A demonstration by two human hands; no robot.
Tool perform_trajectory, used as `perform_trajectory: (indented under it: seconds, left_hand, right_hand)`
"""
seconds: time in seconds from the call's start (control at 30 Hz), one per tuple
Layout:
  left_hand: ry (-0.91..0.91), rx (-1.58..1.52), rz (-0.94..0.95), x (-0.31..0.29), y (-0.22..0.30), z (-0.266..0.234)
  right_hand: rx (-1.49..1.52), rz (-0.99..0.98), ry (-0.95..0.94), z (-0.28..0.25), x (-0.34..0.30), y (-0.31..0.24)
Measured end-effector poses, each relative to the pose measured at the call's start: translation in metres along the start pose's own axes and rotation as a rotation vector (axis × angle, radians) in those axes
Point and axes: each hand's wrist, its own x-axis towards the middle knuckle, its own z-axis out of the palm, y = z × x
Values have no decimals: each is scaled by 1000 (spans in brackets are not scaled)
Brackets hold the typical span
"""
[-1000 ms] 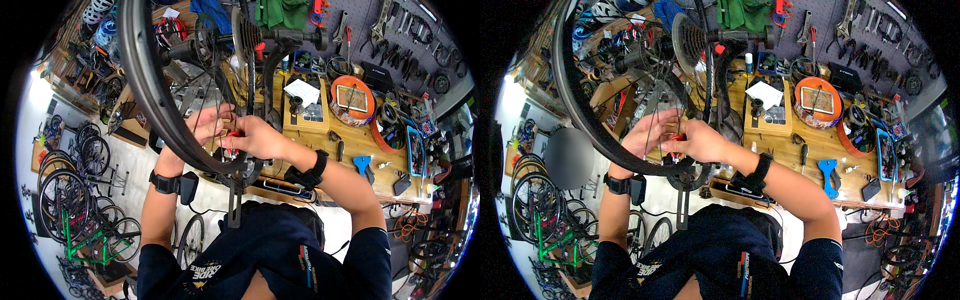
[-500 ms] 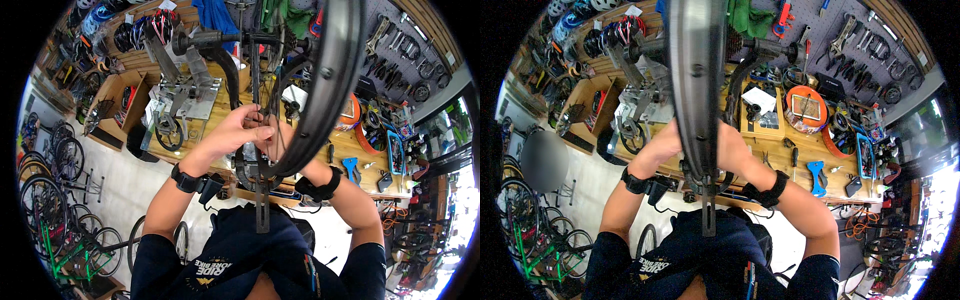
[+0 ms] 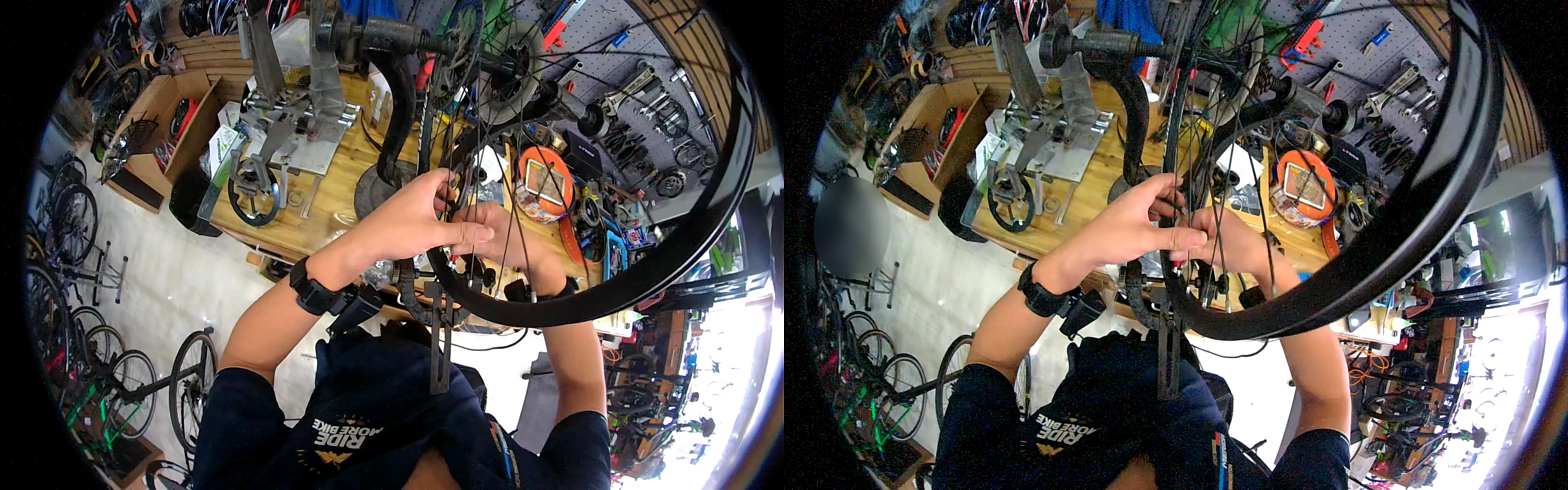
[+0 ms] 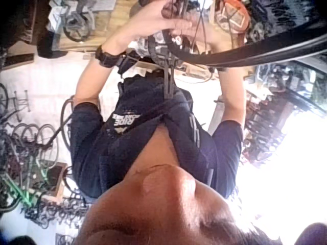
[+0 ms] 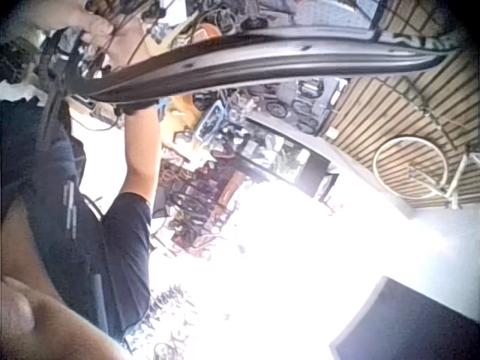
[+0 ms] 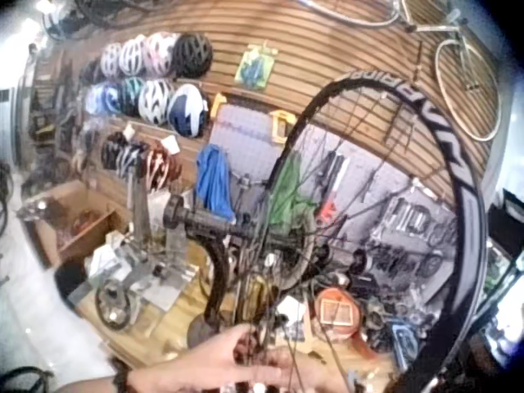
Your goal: The person trues a bicycle wheel mounted on a stand using a spoke wrench. They rotate the wheel to identify wobbles and use the tool to adjust the tension of the spokes one by one.
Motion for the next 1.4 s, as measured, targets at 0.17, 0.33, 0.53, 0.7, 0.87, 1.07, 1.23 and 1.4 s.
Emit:
perform_trajectory:
  seconds: [0.17, 0.33, 0.53, 0.7, 0.87, 1.07, 1.23, 1.4]
  left_hand:
    - [40, 119, 64, 3, -16, -6]
    - [22, -13, 2, 8, -8, 0]
    - [145, 29, 121, 16, -19, 5]
    - [190, 171, 108, 23, -30, 1]
    - [185, 135, 120, 18, -23, 2]
    - [87, 51, 2, 22, -28, -2]
    - [78, 24, 18, 21, -22, 2]
    - [143, -88, 32, 19, -19, 1]
  right_hand:
    - [-92, 137, 146, 14, -5, -31]
    - [213, 270, -8, -8, -9, -22]
    - [426, 299, 136, 13, 7, -6]
    - [132, 217, 299, 21, 10, -2]
    - [195, 143, 576, 46, 0, 2]
    - [-94, 127, 407, 23, 17, 7]
    - [136, 110, 462, 25, 16, 17]
    - [228, 182, 374, 21, 19, 4]
